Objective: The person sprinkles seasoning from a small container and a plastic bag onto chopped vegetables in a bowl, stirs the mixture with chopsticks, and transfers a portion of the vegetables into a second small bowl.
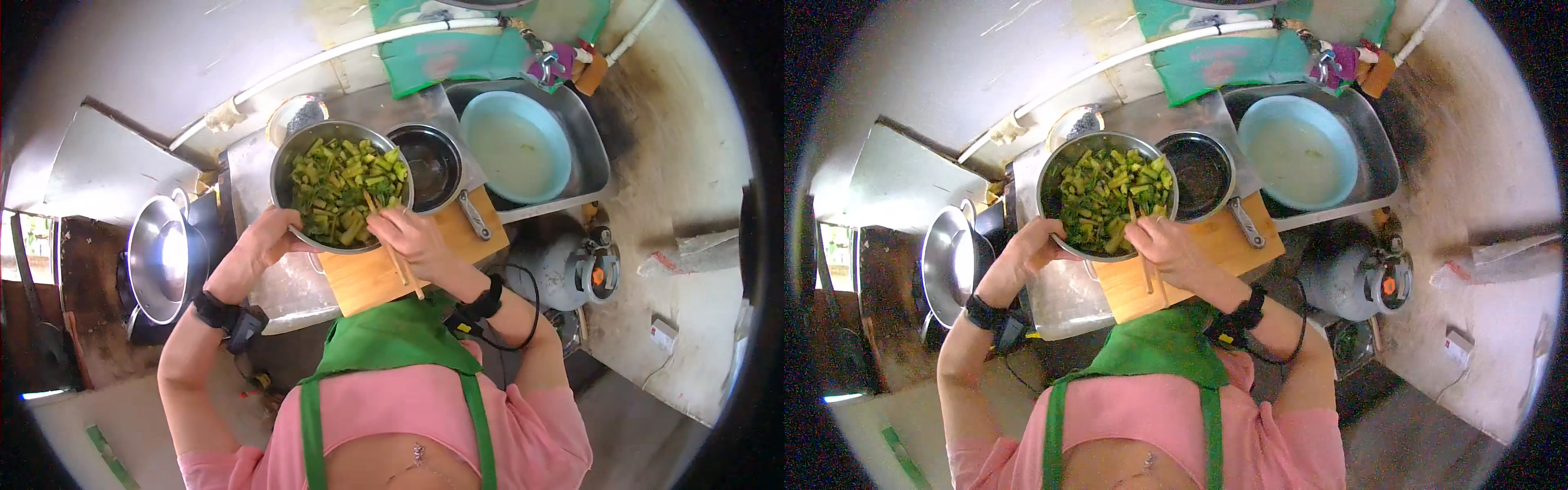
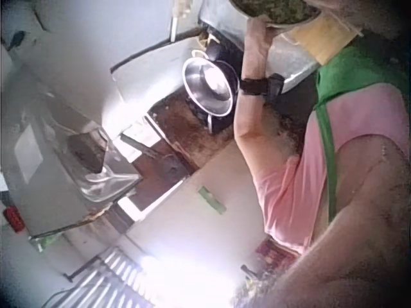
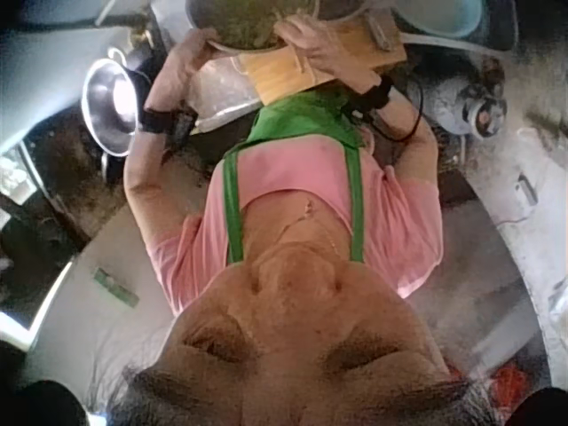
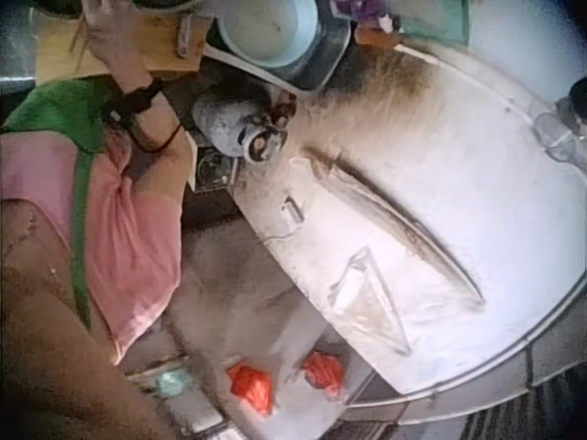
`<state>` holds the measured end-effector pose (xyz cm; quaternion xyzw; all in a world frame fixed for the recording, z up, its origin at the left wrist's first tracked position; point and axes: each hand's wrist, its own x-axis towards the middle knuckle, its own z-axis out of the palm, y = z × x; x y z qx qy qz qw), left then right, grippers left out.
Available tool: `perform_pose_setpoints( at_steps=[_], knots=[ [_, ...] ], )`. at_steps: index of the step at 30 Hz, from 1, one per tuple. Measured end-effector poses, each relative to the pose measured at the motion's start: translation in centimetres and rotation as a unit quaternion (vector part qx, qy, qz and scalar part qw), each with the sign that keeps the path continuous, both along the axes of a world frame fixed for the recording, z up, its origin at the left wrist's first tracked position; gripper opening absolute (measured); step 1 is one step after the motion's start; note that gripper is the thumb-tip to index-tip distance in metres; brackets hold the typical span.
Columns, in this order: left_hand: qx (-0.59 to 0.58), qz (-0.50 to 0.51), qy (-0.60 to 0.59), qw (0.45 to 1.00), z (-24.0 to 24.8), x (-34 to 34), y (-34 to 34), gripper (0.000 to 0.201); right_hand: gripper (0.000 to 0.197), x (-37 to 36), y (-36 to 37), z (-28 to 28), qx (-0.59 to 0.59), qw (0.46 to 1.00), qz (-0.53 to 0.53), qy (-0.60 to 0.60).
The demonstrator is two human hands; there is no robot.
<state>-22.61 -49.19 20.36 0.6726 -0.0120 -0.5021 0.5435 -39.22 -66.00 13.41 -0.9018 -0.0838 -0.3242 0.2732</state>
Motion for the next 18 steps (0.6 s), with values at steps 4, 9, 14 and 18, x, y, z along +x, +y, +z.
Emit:
perform_pose_setpoints(
  at_steps=[4, 9, 14, 18],
  knots=[
    [0.015, -0.008, -0.028, 0.999, 1.7, 0.1, -1.7, 0.037, 0.023, -0.3, -1.5, 0.0, 0.006, 1.0, -0.025, -0.003],
    [0.045, -0.02, -0.016, 0.999, 3.0, 0.5, -2.5, 0.038, 0.023, -0.5, -2.8, 0.1, 0.064, 0.995, -0.062, -0.047],
    [0.046, -0.024, -0.029, 0.998, 2.8, 0.7, -3.0, 0.036, 0.017, -2.3, -5.7, 1.5, 0.169, 0.977, -0.103, -0.074],
    [0.072, -0.039, -0.034, 0.996, 3.3, 0.9, -3.1, 0.036, 0.013, -3.4, -6.9, 2.7, 0.359, 0.924, -0.133, 0.008]
  ],
)
